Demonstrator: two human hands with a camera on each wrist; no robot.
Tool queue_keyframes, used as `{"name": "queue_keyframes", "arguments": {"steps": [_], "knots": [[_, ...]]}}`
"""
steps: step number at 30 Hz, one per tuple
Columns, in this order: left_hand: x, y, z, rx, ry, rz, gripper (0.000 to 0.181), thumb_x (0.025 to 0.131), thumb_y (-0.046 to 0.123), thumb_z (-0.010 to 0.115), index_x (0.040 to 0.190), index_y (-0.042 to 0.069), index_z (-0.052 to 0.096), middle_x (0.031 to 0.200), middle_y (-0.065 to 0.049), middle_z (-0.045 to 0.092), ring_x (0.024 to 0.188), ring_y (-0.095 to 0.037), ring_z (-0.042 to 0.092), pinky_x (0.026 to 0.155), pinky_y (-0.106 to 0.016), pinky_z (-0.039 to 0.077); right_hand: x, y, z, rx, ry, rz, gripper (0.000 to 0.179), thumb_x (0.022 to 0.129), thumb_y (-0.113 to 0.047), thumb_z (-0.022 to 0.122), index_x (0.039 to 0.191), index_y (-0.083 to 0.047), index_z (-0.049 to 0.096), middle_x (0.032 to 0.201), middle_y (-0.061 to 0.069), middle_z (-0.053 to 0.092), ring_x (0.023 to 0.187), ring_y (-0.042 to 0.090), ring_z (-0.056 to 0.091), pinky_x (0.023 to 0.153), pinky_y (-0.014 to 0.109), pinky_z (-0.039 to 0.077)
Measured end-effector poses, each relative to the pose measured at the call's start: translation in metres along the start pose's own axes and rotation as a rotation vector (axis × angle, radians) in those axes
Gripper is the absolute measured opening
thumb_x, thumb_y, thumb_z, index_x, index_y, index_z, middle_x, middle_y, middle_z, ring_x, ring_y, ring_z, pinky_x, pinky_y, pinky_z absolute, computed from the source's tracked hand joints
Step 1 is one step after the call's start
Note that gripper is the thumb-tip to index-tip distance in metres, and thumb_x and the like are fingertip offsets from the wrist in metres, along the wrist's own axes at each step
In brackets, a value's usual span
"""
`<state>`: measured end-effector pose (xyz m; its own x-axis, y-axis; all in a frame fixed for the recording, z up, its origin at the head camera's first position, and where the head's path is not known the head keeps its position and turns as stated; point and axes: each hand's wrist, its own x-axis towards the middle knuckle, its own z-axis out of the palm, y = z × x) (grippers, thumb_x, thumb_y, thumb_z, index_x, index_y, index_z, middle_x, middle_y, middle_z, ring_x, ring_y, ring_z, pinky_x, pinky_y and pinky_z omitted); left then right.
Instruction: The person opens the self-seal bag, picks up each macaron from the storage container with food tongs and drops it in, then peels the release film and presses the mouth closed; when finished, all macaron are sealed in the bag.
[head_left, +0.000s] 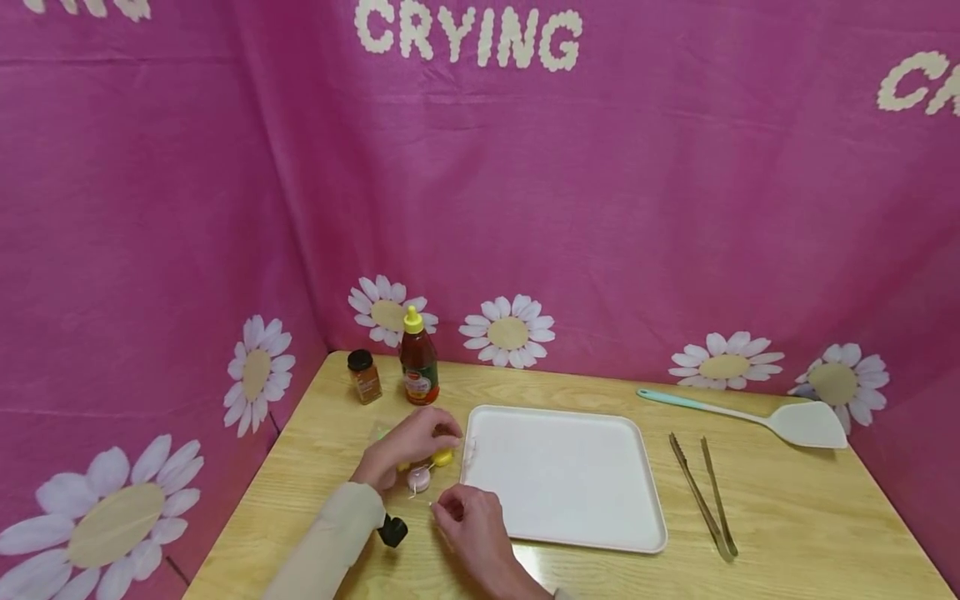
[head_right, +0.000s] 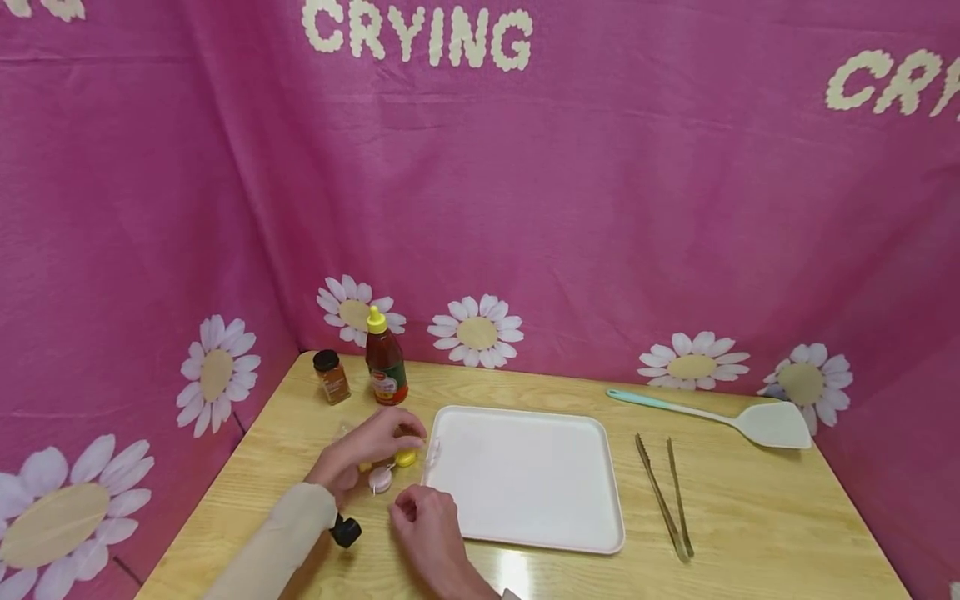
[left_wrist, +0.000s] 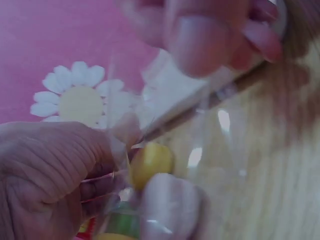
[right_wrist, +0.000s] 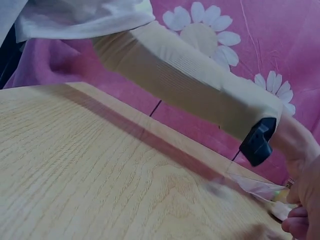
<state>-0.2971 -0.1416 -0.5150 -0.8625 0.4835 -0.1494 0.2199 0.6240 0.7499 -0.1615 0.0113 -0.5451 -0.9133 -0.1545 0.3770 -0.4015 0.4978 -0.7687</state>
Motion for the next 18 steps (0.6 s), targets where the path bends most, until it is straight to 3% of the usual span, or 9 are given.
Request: {"name": "queue_keyframes", "arguments": {"steps": [4,8,15,18], "knots": [[0.002,-0.008,0.006,-0.003,0.013,0.052,0.006,0.099,0.017,0.074,0.094,0.016,0.077,0.088,0.005,0.069,0.082,-0.012,0.058,0.078,-0.028,0.051,-0.001,-0.003,0.0,-0.001,0.02,-0.017,0.013,0.085,-0.005,0.08,0.077,-0.012,0.074,0.069,-0.008,0.07,0.063,-0.006,0.058,0.061,0.014,0.05],[-0.007,-0.011,0.009,-0.075,0.066,0.05,0.01,0.103,0.017,0.067,0.095,0.014,0.072,0.088,0.003,0.067,0.081,-0.013,0.058,0.074,-0.026,0.05,-0.005,-0.004,-0.004,0.005,0.054,-0.052,0.014,0.084,-0.002,0.081,0.077,-0.011,0.074,0.07,-0.007,0.071,0.063,-0.005,0.06,0.06,0.012,0.05],[-0.043,-0.005,0.015,-0.272,0.195,0.059,0.014,0.106,0.016,0.064,0.103,0.003,0.07,0.089,-0.003,0.071,0.082,-0.016,0.064,0.073,-0.026,0.055,-0.03,-0.009,-0.031,0.038,0.054,-0.067,0.014,0.083,-0.001,0.082,0.08,-0.012,0.075,0.073,-0.008,0.072,0.066,-0.005,0.06,0.058,0.015,0.052],[-0.062,-0.001,0.023,-0.368,0.254,0.106,0.015,0.105,0.013,0.064,0.101,0.0,0.068,0.088,-0.011,0.072,0.08,-0.015,0.066,0.072,-0.024,0.056,-0.042,-0.009,-0.044,0.033,0.071,-0.107,0.018,0.08,0.001,0.084,0.08,-0.014,0.075,0.074,-0.009,0.072,0.066,-0.006,0.06,0.056,0.016,0.052]]}}
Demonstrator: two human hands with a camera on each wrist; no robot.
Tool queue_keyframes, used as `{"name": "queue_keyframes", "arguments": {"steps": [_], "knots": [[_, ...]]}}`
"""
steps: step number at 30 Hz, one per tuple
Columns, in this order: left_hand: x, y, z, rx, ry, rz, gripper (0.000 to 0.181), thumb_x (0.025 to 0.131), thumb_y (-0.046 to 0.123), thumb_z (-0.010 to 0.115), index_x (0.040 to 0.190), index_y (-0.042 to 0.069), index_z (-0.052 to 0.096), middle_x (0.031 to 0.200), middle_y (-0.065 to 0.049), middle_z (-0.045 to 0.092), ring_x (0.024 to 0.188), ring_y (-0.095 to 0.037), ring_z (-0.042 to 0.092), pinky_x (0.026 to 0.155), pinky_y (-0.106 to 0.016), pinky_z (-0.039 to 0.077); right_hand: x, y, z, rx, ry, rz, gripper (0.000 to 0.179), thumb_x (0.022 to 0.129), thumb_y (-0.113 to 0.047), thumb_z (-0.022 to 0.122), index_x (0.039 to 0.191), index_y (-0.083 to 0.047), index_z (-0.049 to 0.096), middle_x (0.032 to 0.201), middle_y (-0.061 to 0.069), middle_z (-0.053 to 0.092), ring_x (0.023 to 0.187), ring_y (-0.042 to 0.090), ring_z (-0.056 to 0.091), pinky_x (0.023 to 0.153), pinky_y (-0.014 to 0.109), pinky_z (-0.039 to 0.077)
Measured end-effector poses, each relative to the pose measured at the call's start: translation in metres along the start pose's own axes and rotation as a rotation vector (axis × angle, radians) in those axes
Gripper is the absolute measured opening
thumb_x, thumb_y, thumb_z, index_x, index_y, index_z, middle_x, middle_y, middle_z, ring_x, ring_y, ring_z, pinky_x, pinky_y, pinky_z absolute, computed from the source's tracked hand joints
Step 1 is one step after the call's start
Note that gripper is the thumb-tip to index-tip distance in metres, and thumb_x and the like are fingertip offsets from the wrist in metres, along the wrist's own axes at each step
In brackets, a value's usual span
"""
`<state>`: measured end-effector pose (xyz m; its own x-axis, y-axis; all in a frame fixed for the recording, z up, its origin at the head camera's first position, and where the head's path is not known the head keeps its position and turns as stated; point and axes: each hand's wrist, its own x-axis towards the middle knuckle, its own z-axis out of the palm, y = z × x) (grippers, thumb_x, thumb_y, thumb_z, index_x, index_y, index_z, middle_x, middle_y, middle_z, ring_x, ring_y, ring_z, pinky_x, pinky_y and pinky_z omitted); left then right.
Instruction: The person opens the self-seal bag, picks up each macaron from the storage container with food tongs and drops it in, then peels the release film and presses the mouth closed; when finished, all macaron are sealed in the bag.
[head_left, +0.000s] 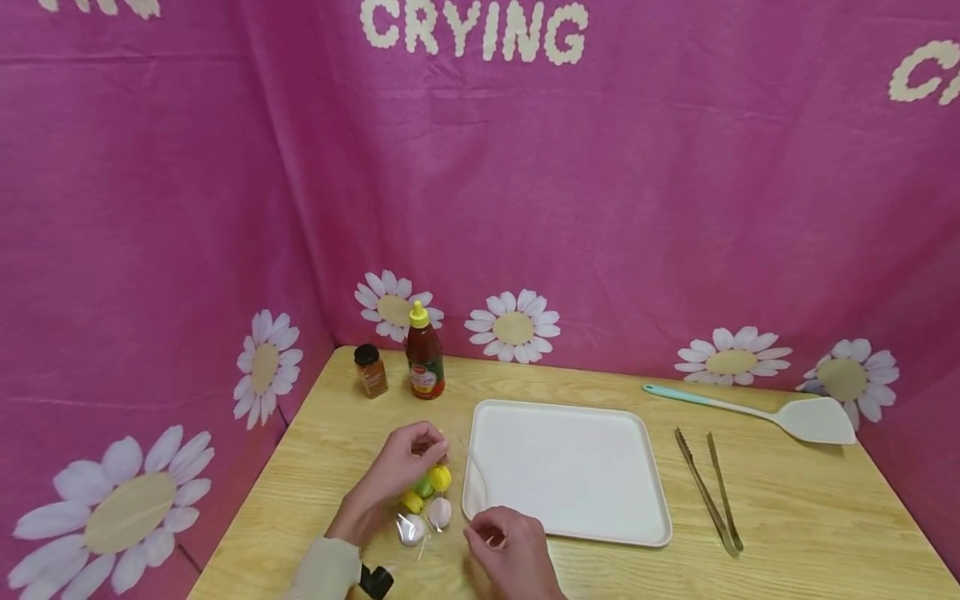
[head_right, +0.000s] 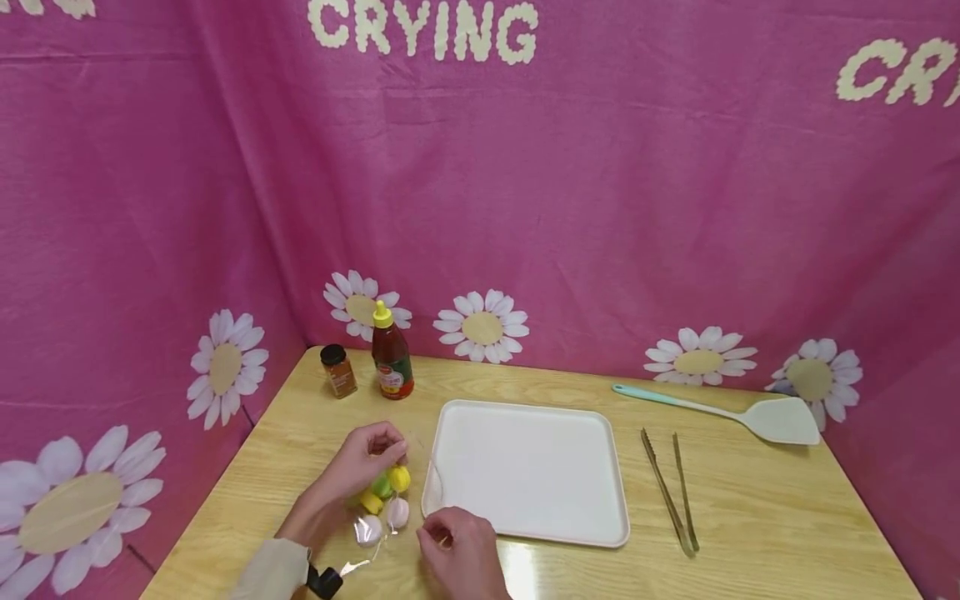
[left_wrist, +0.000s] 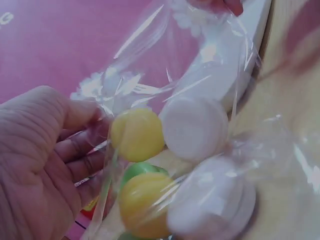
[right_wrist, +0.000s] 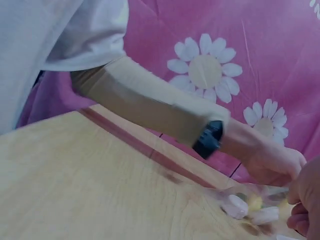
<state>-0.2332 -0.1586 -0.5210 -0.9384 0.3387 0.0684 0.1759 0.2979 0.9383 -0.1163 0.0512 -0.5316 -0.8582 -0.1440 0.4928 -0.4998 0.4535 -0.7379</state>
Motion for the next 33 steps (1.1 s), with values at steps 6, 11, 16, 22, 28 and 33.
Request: {"name": "queue_keyframes", "arguments": {"steps": [6,11,16,22,28,33], "knots": [[-0.03,0.009,0.018,-0.247,0.067,0.06,0.018,0.105,0.009,0.061,0.101,-0.009,0.062,0.088,-0.023,0.072,0.076,-0.013,0.07,0.073,-0.025,0.06,-0.018,0.012,-0.029,-0.038,0.158,-0.208,0.035,0.069,0.01,0.087,0.092,-0.011,0.072,0.078,-0.008,0.074,0.068,-0.001,0.067,0.058,0.016,0.052],[-0.046,0.017,0.04,-0.423,0.132,0.133,0.021,0.106,0.006,0.06,0.1,-0.014,0.058,0.089,-0.016,0.076,0.079,-0.015,0.075,0.078,-0.033,0.064,-0.025,0.023,-0.053,0.124,0.241,-0.233,0.062,0.066,0.026,0.079,0.121,0.012,0.055,0.077,0.005,0.072,0.067,0.01,0.067,0.062,0.019,0.049],[-0.051,0.025,0.067,-0.519,0.122,0.26,0.019,0.107,0.001,0.053,0.103,-0.018,0.054,0.095,-0.03,0.074,0.083,-0.018,0.078,0.079,-0.038,0.065,-0.026,0.026,-0.082,0.343,0.242,0.085,0.064,0.08,0.023,0.074,0.137,0.013,0.048,0.082,0.007,0.073,0.074,0.01,0.069,0.067,0.019,0.054],[-0.054,0.034,0.101,-0.542,0.197,0.221,0.02,0.107,0.005,0.055,0.109,-0.015,0.056,0.099,-0.031,0.074,0.086,-0.023,0.079,0.081,-0.037,0.064,-0.026,0.034,-0.105,0.395,0.267,0.315,0.017,0.091,0.012,0.072,0.107,0.01,0.071,0.089,0.003,0.074,0.076,0.004,0.068,0.067,0.018,0.057],[-0.058,0.042,0.12,-0.487,0.219,0.201,0.018,0.106,0.006,0.059,0.113,-0.008,0.067,0.1,-0.023,0.078,0.09,-0.023,0.079,0.082,-0.036,0.064,-0.031,0.038,-0.114,0.441,0.316,0.251,0.007,0.094,0.017,0.064,0.095,0.012,0.068,0.095,0.006,0.075,0.085,0.008,0.072,0.073,0.019,0.059],[-0.061,0.061,0.118,-0.429,0.183,0.293,0.018,0.107,0.003,0.055,0.106,-0.004,0.072,0.096,-0.02,0.078,0.085,-0.027,0.079,0.082,-0.032,0.063,-0.028,0.026,-0.127,0.564,0.261,0.141,0.008,0.103,0.013,0.05,0.104,0.019,0.056,0.1,0.013,0.078,0.089,0.016,0.077,0.076,0.027,0.062]]}}
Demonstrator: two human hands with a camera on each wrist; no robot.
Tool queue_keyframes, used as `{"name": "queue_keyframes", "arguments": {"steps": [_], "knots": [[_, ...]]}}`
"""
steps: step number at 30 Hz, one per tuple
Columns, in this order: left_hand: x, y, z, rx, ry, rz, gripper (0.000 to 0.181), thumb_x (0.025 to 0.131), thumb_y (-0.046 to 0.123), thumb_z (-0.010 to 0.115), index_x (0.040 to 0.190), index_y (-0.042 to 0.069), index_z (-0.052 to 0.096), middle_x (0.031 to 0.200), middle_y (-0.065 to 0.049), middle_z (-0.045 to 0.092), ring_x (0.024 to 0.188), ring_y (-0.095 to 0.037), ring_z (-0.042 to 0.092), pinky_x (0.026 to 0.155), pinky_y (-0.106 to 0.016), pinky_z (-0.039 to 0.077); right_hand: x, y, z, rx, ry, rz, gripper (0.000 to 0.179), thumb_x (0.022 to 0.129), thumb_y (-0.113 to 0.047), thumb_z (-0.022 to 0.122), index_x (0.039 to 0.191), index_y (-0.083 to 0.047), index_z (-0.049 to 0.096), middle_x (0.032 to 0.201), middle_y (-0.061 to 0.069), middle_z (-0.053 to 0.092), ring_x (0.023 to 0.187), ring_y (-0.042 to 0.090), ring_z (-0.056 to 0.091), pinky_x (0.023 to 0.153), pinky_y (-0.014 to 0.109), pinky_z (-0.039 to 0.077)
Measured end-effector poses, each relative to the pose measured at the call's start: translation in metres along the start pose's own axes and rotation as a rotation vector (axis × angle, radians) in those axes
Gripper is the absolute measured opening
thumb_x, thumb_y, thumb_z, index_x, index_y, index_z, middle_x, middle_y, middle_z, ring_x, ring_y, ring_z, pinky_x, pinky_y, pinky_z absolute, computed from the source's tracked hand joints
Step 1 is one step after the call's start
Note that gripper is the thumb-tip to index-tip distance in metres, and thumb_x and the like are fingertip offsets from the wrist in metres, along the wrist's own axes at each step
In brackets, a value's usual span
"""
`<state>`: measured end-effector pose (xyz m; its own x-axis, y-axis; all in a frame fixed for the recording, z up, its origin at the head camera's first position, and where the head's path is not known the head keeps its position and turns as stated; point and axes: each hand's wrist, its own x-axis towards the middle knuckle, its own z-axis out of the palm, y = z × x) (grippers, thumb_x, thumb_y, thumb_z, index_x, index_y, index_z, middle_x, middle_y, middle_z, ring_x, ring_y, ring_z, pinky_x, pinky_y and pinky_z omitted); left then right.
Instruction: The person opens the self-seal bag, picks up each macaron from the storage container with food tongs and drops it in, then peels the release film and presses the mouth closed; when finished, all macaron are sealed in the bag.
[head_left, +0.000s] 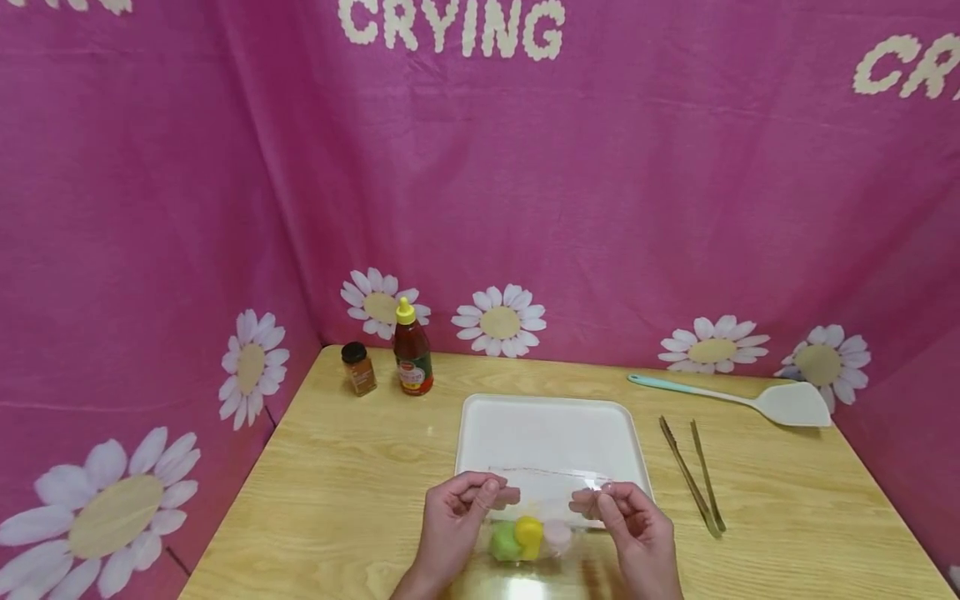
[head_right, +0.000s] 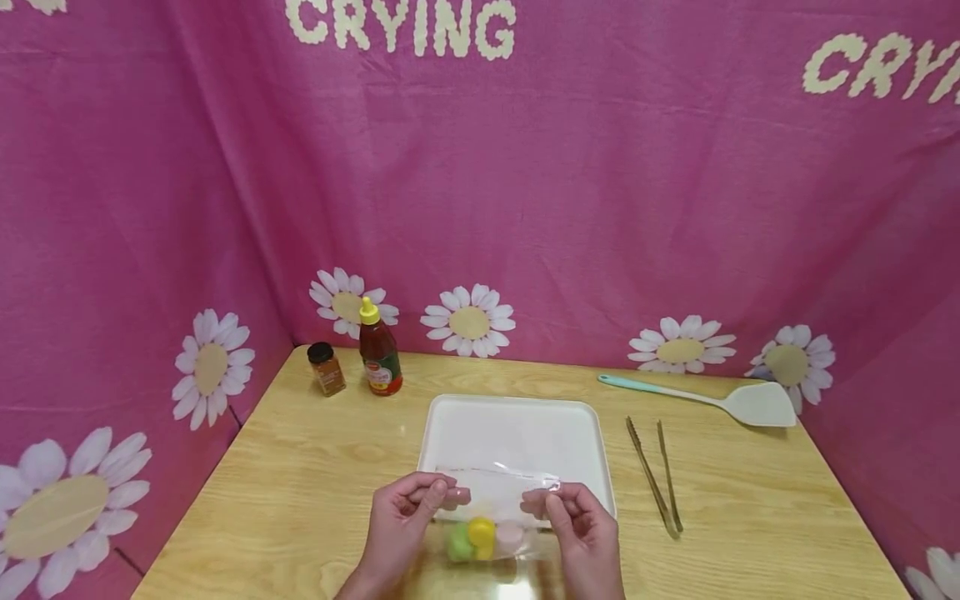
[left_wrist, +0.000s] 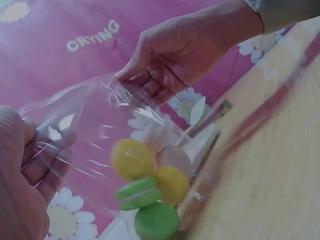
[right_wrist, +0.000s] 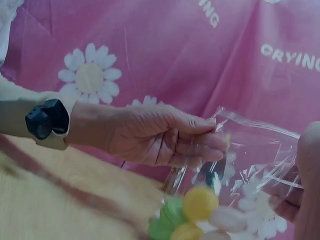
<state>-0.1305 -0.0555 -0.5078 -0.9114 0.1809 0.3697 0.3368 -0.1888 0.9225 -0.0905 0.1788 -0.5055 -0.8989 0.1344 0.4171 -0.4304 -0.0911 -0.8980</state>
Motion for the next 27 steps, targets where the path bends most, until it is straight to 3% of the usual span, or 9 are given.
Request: {"name": "queue_keyframes", "arguments": {"steps": [3,5,8,13,18,23,27], "knots": [[0.007,0.009,0.001,-0.018,-0.013,0.007,0.018,0.108,0.005,0.055,0.107,-0.003,0.071,0.095,-0.021,0.078,0.083,-0.025,0.079,0.082,-0.033,0.063,0.008,-0.007,0.0,0.033,-0.052,-0.024,0.012,0.106,0.012,0.045,0.108,0.018,0.055,0.094,0.014,0.078,0.082,0.018,0.078,0.072,0.03,0.063],[0.01,0.01,0.002,-0.042,-0.026,-0.006,0.019,0.108,0.005,0.054,0.107,-0.005,0.07,0.096,-0.023,0.078,0.083,-0.024,0.079,0.08,-0.035,0.064,0.012,-0.008,0.0,0.024,-0.037,-0.011,0.013,0.105,0.012,0.046,0.109,0.016,0.058,0.09,0.013,0.078,0.077,0.019,0.078,0.068,0.031,0.063],[0.011,0.009,0.002,-0.076,-0.044,-0.022,0.021,0.108,0.004,0.053,0.108,-0.012,0.067,0.097,-0.028,0.076,0.081,-0.023,0.079,0.079,-0.04,0.065,0.013,-0.008,-0.001,0.004,0.024,0.057,0.012,0.104,0.011,0.052,0.105,0.015,0.063,0.083,0.011,0.078,0.07,0.016,0.077,0.064,0.029,0.063],[0.012,0.0,0.004,-0.103,-0.046,-0.079,0.028,0.109,0.006,0.053,0.11,-0.021,0.06,0.099,-0.033,0.074,0.075,-0.019,0.079,0.071,-0.042,0.065,0.013,-0.004,-0.002,0.006,0.079,0.196,0.018,0.104,0.005,0.057,0.102,0.023,0.06,0.075,0.011,0.076,0.063,0.015,0.075,0.06,0.03,0.062],[0.018,-0.008,0.009,-0.083,-0.007,-0.153,0.03,0.108,0.014,0.058,0.111,-0.015,0.063,0.101,-0.03,0.075,0.071,-0.015,0.077,0.067,-0.033,0.064,0.018,0.004,-0.004,0.012,0.139,0.33,0.024,0.106,-0.007,0.061,0.1,0.016,0.064,0.072,0.008,0.074,0.057,0.013,0.072,0.053,0.025,0.059],[0.026,-0.014,0.011,-0.099,0.03,-0.191,0.029,0.107,0.014,0.06,0.118,-0.012,0.065,0.109,-0.028,0.075,0.073,-0.012,0.076,0.067,-0.026,0.063,0.024,0.013,-0.006,0.022,0.165,0.338,0.025,0.108,-0.012,0.059,0.101,0.012,0.064,0.076,0.003,0.074,0.056,0.011,0.069,0.051,0.023,0.058],[0.031,-0.017,0.009,-0.118,0.012,-0.218,0.029,0.107,0.012,0.06,0.124,-0.011,0.062,0.114,-0.028,0.074,0.081,-0.013,0.077,0.071,-0.026,0.063,0.027,0.017,-0.008,0.017,0.174,0.312,0.021,0.107,-0.01,0.059,0.097,0.006,0.068,0.078,0.0,0.075,0.058,0.009,0.068,0.052,0.021,0.057]]}}
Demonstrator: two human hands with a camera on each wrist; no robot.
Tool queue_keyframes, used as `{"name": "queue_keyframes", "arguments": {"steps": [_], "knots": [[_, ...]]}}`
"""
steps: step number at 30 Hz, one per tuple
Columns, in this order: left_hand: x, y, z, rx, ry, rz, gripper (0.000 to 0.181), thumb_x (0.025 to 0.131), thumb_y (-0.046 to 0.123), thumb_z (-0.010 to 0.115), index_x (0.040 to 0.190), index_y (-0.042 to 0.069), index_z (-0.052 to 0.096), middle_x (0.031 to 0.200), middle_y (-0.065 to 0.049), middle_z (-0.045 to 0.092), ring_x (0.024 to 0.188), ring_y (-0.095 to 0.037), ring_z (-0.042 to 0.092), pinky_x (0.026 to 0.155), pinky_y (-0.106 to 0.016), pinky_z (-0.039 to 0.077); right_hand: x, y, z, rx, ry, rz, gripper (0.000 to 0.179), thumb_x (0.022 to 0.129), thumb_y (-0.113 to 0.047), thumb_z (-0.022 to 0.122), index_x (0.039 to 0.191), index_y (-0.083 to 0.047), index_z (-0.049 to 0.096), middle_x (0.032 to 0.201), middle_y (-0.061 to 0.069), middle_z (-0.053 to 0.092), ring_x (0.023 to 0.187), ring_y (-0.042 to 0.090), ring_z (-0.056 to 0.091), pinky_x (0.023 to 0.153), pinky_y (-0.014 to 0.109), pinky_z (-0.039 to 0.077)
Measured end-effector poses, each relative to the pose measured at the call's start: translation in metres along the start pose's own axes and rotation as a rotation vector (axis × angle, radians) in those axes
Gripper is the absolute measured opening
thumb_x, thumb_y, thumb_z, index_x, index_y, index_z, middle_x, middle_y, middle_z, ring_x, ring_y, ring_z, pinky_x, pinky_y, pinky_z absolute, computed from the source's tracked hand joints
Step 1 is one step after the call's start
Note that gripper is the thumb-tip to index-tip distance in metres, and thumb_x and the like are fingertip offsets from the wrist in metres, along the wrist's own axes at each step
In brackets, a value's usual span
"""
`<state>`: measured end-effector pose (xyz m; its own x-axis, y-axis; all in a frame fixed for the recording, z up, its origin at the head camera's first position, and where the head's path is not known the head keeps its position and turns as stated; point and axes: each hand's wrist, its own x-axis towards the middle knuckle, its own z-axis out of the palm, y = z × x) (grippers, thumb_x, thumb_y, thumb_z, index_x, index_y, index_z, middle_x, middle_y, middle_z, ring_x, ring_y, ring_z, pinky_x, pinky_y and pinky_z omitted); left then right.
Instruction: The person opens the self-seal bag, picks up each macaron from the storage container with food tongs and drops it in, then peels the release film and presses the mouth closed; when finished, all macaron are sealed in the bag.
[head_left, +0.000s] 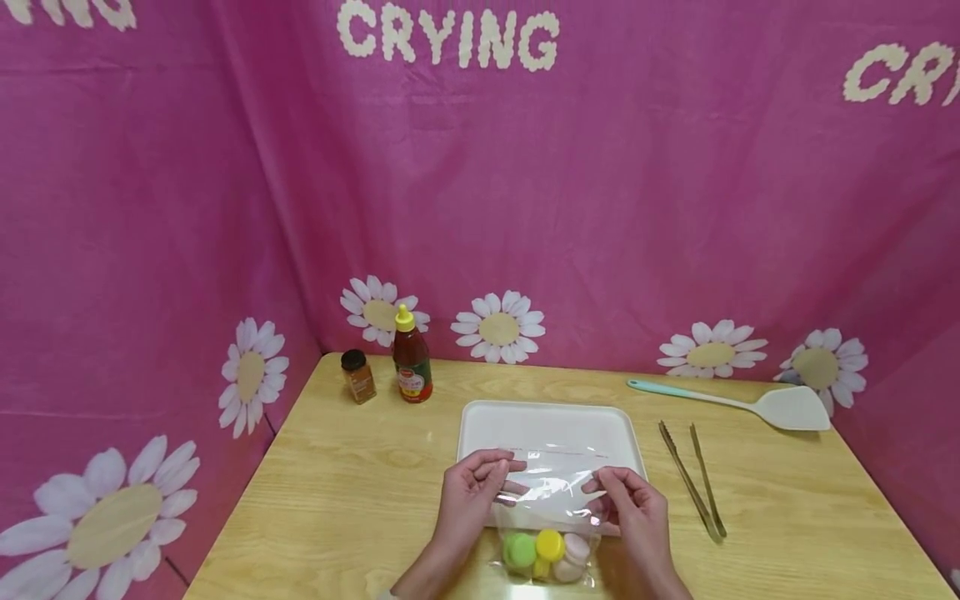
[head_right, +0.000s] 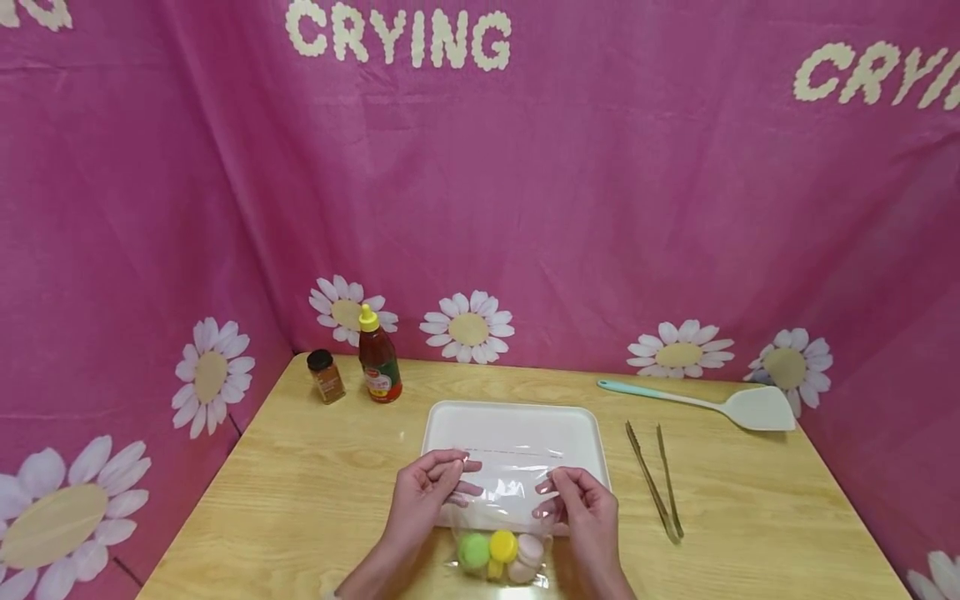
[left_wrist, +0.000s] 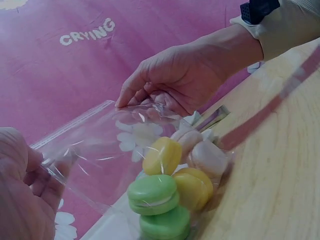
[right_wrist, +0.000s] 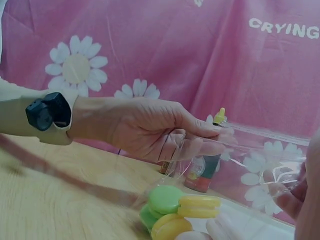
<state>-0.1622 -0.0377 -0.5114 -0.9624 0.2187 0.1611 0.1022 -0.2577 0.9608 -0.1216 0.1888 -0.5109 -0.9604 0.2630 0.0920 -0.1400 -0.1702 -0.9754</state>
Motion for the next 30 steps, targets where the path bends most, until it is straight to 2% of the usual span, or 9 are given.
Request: {"name": "queue_keyframes", "arguments": {"steps": [4,8,13,17,22,26,28,30], "knots": [[0.004,0.0,-0.003,0.003,-0.015,-0.017,0.03,0.107,0.011,0.06,0.128,-0.011,0.06,0.113,-0.028,0.074,0.09,-0.016,0.078,0.08,-0.028,0.063,0.002,0.001,-0.001,0.01,-0.012,-0.038,0.023,0.106,-0.005,0.059,0.099,0.016,0.065,0.076,0.002,0.075,0.059,0.011,0.07,0.055,0.022,0.058],[0.007,0.004,-0.005,0.026,0.001,-0.018,0.031,0.106,0.013,0.061,0.127,-0.01,0.061,0.111,-0.026,0.075,0.095,-0.019,0.078,0.084,-0.029,0.062,0.007,0.0,0.0,-0.016,-0.022,-0.078,0.027,0.106,-0.003,0.058,0.102,0.024,0.06,0.074,0.005,0.075,0.062,0.013,0.072,0.058,0.024,0.059],[0.009,0.007,-0.006,0.027,0.014,-0.025,0.032,0.106,0.016,0.063,0.125,-0.009,0.064,0.112,-0.026,0.075,0.098,-0.023,0.078,0.085,-0.031,0.063,0.014,-0.004,0.0,-0.052,-0.031,-0.111,0.027,0.105,-0.004,0.06,0.101,0.023,0.063,0.075,0.012,0.075,0.065,0.015,0.074,0.06,0.026,0.06],[0.009,0.007,-0.006,0.015,0.004,-0.017,0.031,0.105,0.016,0.063,0.125,-0.009,0.065,0.113,-0.027,0.074,0.1,-0.027,0.078,0.086,-0.033,0.062,0.019,-0.007,0.0,-0.047,-0.019,-0.139,0.026,0.105,-0.004,0.061,0.104,0.021,0.066,0.082,0.012,0.078,0.069,0.016,0.076,0.063,0.028,0.061],[0.011,0.007,-0.006,0.006,-0.018,-0.004,0.032,0.105,0.015,0.063,0.125,-0.011,0.064,0.113,-0.028,0.074,0.1,-0.028,0.077,0.087,-0.032,0.062,0.029,-0.019,0.003,-0.048,0.047,-0.205,0.023,0.102,0.001,0.063,0.113,0.021,0.065,0.093,0.01,0.08,0.08,0.014,0.077,0.073,0.023,0.061],[0.011,0.006,-0.006,0.001,-0.019,-0.002,0.036,0.105,0.013,0.063,0.127,-0.016,0.06,0.112,-0.028,0.074,0.1,-0.026,0.078,0.087,-0.031,0.062,0.038,-0.032,0.007,-0.104,0.113,-0.314,0.026,0.096,0.008,0.068,0.12,0.017,0.067,0.105,0.006,0.08,0.095,0.01,0.075,0.085,0.017,0.058],[0.011,0.006,-0.006,0.0,-0.018,-0.002,0.036,0.106,0.011,0.062,0.128,-0.017,0.059,0.112,-0.028,0.074,0.1,-0.026,0.078,0.087,-0.031,0.062,0.042,-0.038,0.01,-0.146,0.118,-0.406,0.03,0.093,0.012,0.069,0.123,0.016,0.066,0.109,0.008,0.079,0.1,0.009,0.074,0.088,0.016,0.056],[0.011,0.006,-0.006,0.0,-0.017,-0.002,0.036,0.106,0.011,0.062,0.128,-0.017,0.059,0.112,-0.028,0.074,0.1,-0.026,0.078,0.087,-0.031,0.062,0.045,-0.043,0.014,-0.212,0.1,-0.532,0.033,0.089,0.017,0.069,0.122,0.013,0.068,0.111,0.013,0.077,0.103,0.009,0.071,0.091,0.015,0.054]]}}
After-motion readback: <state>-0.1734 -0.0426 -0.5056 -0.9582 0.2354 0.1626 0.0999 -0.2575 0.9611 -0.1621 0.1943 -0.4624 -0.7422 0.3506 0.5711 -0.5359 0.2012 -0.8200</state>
